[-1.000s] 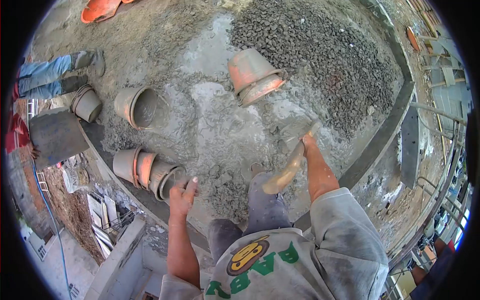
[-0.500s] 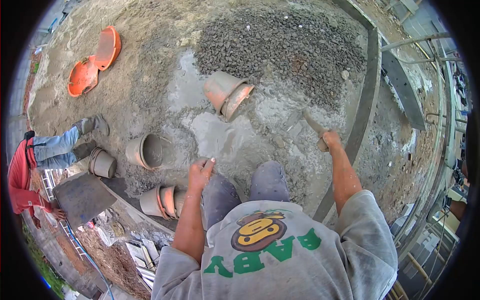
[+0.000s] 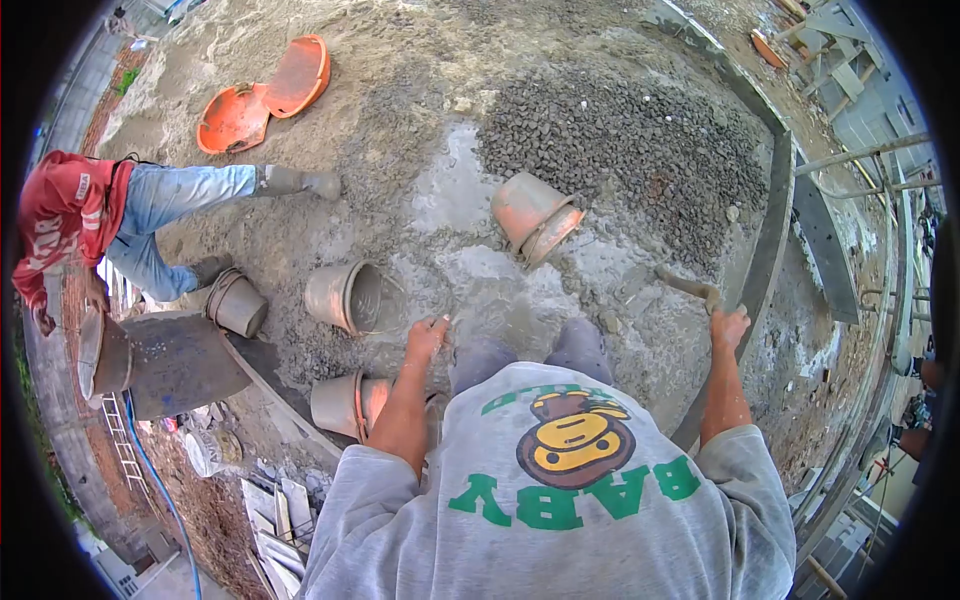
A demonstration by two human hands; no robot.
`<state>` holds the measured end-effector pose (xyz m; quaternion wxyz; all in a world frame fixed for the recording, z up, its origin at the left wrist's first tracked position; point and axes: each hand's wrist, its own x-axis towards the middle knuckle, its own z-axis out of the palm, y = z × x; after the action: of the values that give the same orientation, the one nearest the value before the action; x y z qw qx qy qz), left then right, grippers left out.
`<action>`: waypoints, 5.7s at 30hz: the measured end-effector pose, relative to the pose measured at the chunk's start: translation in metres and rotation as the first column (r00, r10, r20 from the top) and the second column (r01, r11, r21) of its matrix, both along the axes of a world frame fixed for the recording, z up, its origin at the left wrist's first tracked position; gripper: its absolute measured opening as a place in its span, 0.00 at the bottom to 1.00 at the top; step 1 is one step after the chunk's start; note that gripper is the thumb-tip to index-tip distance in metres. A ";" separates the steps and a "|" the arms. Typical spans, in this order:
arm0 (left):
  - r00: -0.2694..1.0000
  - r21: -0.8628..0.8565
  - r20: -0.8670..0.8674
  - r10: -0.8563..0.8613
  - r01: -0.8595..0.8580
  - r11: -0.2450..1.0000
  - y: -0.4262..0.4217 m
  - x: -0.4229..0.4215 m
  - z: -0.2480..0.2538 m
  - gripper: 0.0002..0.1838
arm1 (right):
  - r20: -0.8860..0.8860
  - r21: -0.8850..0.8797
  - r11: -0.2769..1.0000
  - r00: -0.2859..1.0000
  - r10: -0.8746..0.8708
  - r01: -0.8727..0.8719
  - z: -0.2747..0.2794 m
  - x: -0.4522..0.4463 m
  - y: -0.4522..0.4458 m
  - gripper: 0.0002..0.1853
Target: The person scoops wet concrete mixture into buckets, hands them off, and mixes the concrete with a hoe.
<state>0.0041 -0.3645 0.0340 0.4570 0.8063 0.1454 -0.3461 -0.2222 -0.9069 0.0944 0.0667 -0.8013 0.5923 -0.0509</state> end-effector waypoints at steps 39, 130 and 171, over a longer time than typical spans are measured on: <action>0.976 0.023 -0.183 0.122 -0.120 0.993 0.069 0.019 -0.002 0.18 | -0.170 0.791 0.561 0.969 -0.182 0.244 -0.074 -0.045 0.131 0.18; -0.760 0.041 -0.352 0.547 -0.596 -0.802 -0.162 -0.269 -0.098 0.18 | 0.043 0.154 -0.965 -0.977 -0.209 0.213 -0.359 -0.016 0.743 0.39; -0.398 -0.117 -0.315 0.862 -0.885 -0.451 -0.222 -0.298 -0.282 0.20 | -0.176 0.626 -0.265 -0.465 0.868 -0.733 -0.356 0.136 0.327 0.40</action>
<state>-0.2941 -0.5861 -0.2484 0.6576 0.2117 0.7075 0.1489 -0.0861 -0.5797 -0.2612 -0.0412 -0.8839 -0.3044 0.3526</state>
